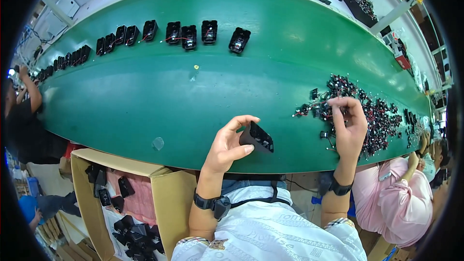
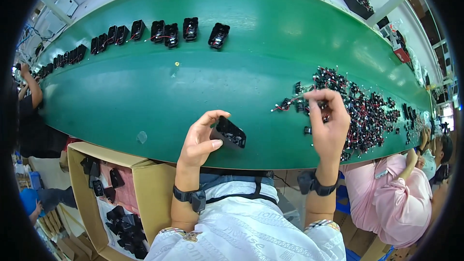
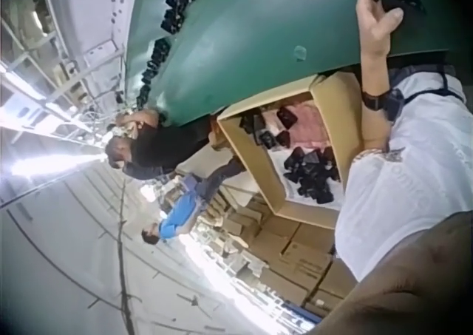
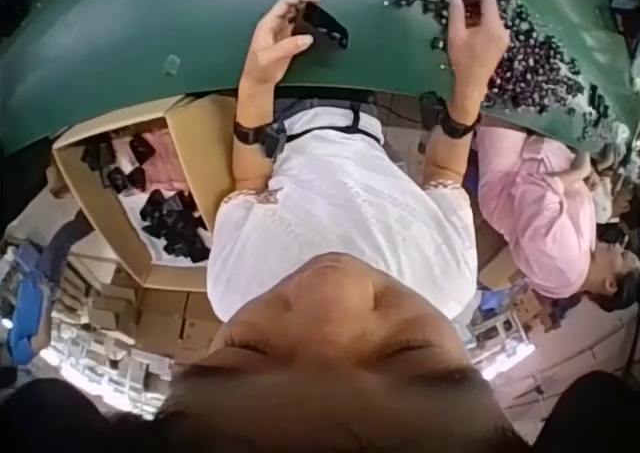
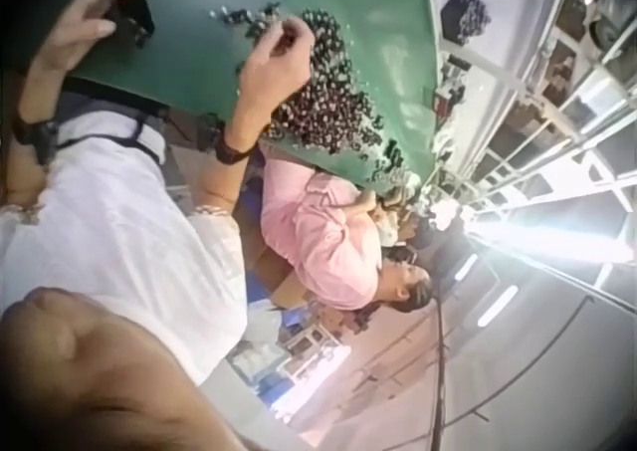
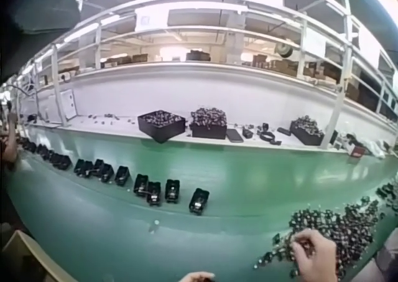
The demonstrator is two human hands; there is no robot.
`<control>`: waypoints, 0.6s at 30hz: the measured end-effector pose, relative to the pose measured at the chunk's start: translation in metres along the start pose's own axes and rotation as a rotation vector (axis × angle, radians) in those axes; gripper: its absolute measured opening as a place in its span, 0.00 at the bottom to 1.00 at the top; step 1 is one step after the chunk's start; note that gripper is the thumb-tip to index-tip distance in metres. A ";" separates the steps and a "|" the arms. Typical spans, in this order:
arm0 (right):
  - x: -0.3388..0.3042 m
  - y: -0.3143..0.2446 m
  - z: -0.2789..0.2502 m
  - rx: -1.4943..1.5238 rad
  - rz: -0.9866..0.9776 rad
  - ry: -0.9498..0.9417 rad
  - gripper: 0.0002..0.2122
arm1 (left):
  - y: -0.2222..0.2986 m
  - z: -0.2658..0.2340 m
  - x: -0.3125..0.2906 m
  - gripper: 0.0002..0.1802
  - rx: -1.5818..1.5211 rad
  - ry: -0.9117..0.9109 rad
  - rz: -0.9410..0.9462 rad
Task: The person picks up a black plastic housing and a small electronic component with wires, inserts the component into the housing by hand, and places the assembled unit onto the conveyor belt.
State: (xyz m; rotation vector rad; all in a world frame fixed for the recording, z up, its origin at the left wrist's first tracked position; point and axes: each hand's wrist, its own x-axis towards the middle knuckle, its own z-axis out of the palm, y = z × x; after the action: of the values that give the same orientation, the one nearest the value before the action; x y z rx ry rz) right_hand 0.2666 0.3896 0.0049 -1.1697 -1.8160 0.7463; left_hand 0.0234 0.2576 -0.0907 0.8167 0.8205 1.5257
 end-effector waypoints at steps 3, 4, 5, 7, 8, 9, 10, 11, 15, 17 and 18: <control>-0.021 -0.006 0.014 0.416 0.038 -0.201 0.03 | -0.006 -0.002 0.001 0.43 -0.212 -0.019 -0.107; -0.030 -0.011 0.025 0.507 0.080 -0.218 0.05 | -0.005 0.003 0.002 0.43 -0.213 -0.022 -0.109; -0.039 -0.017 0.039 0.597 0.123 -0.235 0.07 | -0.003 0.010 0.001 0.43 -0.381 -0.036 -0.153; -0.051 -0.016 0.059 0.731 0.196 -0.237 0.10 | -0.003 0.022 0.002 0.42 -0.547 -0.050 -0.196; -0.056 -0.018 0.068 0.740 0.238 -0.237 0.10 | -0.004 0.026 0.001 0.39 -0.621 -0.063 -0.222; -0.058 -0.021 0.073 0.828 0.287 -0.266 0.09 | -0.005 0.030 -0.001 0.35 -0.695 -0.076 -0.248; -0.060 -0.025 0.072 0.892 0.394 -0.270 0.10 | -0.013 0.034 -0.004 0.34 -0.687 -0.023 -0.277; -0.061 -0.023 0.073 0.927 0.416 -0.273 0.11 | -0.018 0.034 -0.006 0.33 -0.674 -0.064 -0.308; -0.065 -0.020 0.078 0.880 0.295 -0.231 0.19 | -0.016 0.044 -0.001 0.29 -0.569 0.051 -0.245; -0.067 -0.020 0.078 0.818 0.231 -0.208 0.22 | -0.012 0.047 -0.001 0.27 -0.415 0.165 -0.199; -0.067 -0.021 0.076 0.665 0.133 -0.204 0.21 | -0.009 0.041 -0.004 0.27 -0.430 0.100 -0.243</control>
State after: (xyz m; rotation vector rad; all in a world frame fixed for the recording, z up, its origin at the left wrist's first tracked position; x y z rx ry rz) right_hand 0.2059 0.3168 -0.0363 -0.7889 -1.4656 1.4529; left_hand 0.0636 0.2566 -0.0778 0.3149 0.6060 1.4595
